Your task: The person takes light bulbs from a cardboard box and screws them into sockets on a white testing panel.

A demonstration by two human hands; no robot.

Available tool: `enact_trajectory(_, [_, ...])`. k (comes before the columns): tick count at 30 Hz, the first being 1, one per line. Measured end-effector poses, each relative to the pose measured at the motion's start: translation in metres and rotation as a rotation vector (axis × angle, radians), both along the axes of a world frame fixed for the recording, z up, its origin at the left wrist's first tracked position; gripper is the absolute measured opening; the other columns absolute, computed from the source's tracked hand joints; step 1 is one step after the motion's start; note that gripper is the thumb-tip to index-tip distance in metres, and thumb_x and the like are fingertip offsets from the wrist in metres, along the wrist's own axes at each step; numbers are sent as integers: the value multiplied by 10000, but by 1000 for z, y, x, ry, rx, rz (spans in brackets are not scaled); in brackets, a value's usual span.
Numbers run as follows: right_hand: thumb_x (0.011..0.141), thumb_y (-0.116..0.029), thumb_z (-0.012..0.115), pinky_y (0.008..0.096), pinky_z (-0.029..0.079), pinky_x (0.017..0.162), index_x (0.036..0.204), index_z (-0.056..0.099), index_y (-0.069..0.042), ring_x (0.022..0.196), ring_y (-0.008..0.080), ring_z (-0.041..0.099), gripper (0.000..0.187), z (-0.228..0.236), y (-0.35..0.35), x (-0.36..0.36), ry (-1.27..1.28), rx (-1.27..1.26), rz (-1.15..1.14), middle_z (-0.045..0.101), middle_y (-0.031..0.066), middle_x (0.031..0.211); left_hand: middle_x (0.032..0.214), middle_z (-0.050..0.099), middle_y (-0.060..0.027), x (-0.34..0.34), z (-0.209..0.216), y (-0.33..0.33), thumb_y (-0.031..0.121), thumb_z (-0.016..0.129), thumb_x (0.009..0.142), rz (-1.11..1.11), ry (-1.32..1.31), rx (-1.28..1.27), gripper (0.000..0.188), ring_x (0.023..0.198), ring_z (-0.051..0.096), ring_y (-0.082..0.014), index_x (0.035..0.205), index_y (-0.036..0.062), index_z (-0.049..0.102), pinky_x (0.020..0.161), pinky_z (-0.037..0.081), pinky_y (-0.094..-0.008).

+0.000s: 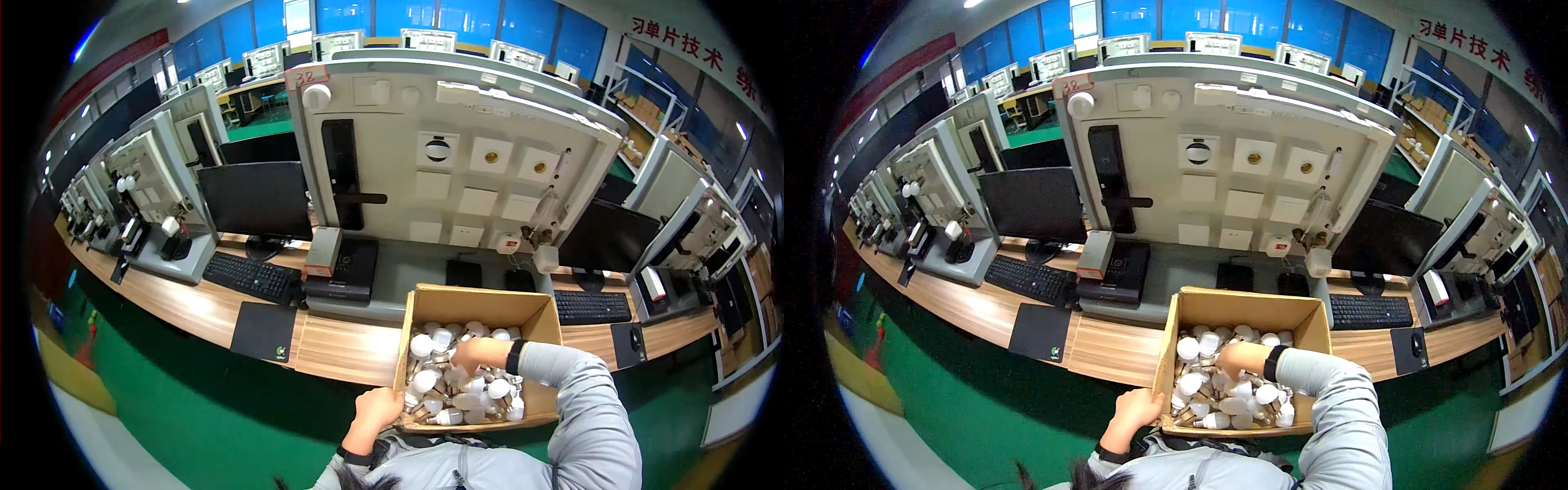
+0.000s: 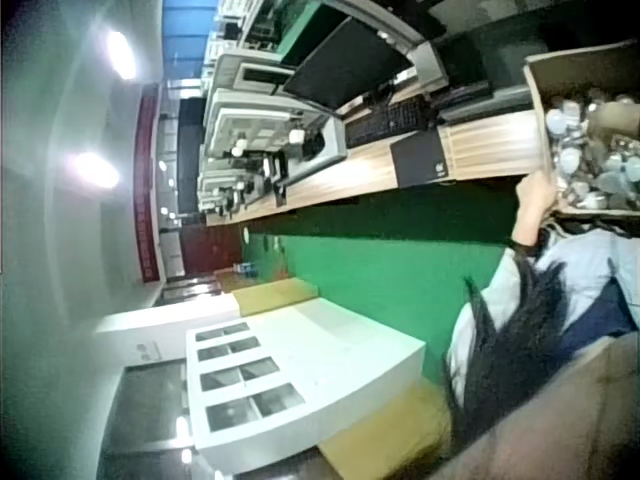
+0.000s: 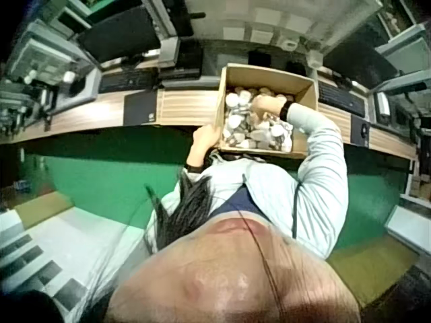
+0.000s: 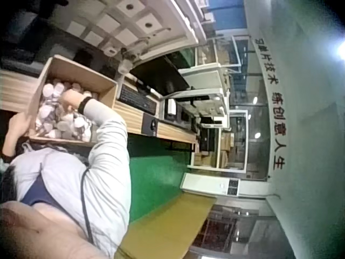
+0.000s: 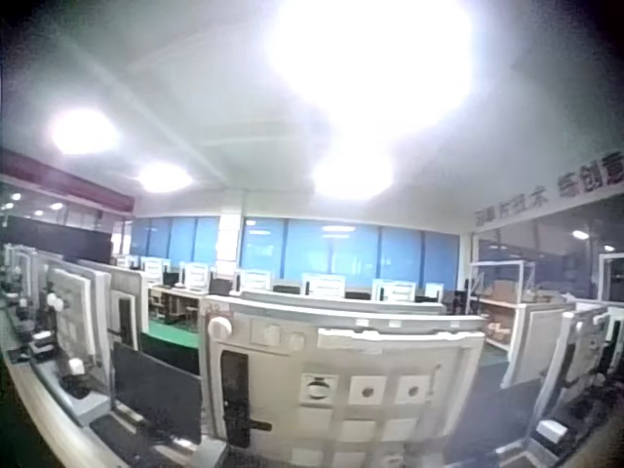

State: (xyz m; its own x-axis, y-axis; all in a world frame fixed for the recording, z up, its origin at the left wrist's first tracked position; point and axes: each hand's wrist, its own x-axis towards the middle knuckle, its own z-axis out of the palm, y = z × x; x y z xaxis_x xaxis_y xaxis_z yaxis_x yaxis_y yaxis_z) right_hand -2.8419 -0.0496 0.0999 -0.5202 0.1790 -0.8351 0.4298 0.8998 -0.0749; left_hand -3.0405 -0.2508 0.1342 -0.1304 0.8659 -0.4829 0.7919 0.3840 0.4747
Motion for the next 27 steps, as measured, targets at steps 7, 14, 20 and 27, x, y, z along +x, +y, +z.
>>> enact_trajectory(7, [748, -182, 646, 421, 482, 855, 1189, 546, -120, 1001, 343, 584, 457, 111, 11, 33, 656, 152, -296, 602, 150, 1097, 868, 655, -229, 0, -3, -4, 417, 472, 844, 33, 9, 13, 465, 839, 641, -386, 857, 1, 680, 751, 497, -473])
enact_trajectory(14, [777, -234, 653, 410, 480, 844, 1176, 538, -71, 978, 369, 582, 446, 161, -31, 179, 761, 652, -797, 591, 200, 1079, 915, 637, -260, 11, 2, 0, 329, 481, 851, 38, -70, 25, 399, 865, 626, -399, 978, -24, 617, 776, 494, -471])
enact_trajectory(20, [747, -274, 684, 421, 470, 862, 1299, 443, -56, 1027, 376, 586, 640, 79, -96, 245, 527, 592, -1381, 610, 252, 1076, 1018, 584, -322, 15, -12, -2, 285, 486, 836, 143, -302, 38, 690, 953, 578, -449, 1422, 72, 189, 848, 460, -486])
enact_trajectory(27, [715, -260, 629, 406, 476, 849, 1160, 553, -29, 1027, 369, 585, 507, 44, -100, 263, 711, 360, -1435, 618, 235, 1065, 1165, 569, -228, -1, -83, 7, 242, 509, 873, 122, -742, 164, 500, 1088, 542, -311, 1301, 0, 414, 924, 426, -354])
